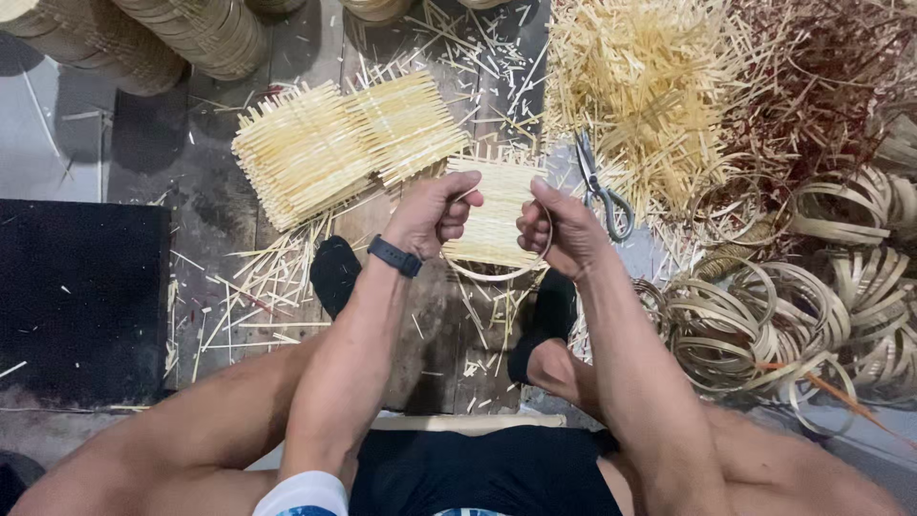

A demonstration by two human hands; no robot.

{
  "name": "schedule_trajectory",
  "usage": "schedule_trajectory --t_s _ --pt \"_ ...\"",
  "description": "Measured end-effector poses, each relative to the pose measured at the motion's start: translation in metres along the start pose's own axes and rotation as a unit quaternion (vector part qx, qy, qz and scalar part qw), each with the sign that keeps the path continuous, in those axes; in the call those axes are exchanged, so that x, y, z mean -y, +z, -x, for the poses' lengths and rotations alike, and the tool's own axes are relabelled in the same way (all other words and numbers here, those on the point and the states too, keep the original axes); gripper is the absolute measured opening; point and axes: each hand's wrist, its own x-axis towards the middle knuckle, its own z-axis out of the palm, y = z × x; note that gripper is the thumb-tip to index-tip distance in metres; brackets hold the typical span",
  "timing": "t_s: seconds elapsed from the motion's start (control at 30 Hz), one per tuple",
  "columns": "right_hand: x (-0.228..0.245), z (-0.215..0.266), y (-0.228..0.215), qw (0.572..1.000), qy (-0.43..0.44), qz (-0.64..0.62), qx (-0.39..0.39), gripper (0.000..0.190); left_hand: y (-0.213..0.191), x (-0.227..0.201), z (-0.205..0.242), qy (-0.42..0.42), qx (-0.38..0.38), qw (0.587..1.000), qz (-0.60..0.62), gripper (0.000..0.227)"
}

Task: The person assembles a bamboo container by fitting a circular frame over a base of parallel strips, then uses shears to trim the excess bamboo around the edges.

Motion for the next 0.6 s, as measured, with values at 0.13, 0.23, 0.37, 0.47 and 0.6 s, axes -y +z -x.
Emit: schedule_trajectory --t_s 0.13,0.23,0.37,0.47,0.6 --pt "-0.015 -0.006 0.001 0.996 0.041 -0.015 -0.072 0.028 0.001 0.012 -0.010 0.001 -0.057 0.997 0.044 0.031" --pt "-0.020 -0.009 -0.003 0.997 0.031 -0.002 -0.077 0.048 -0.004 0.016 -0.017 0.009 -0.095 0.994 0.056 0.029" --pt "-0.018 -0.010 -0.015 0.982 -0.042 0.064 -0.174 0.036 -0.008 0.019 -0.025 0.018 -0.068 0.990 0.124 0.027" --pt "-0.022 -0.011 -0.034 0.945 -0.086 0.216 -0.230 0.015 -0.016 0.032 -0.039 0.043 -0.115 0.983 0.137 0.021" --pt "-0.036 -0.029 -0.066 0.864 -0.094 0.363 -0.337 0.016 -0.036 0.063 -0.066 0.146 -0.194 0.970 -0.032 0.012"
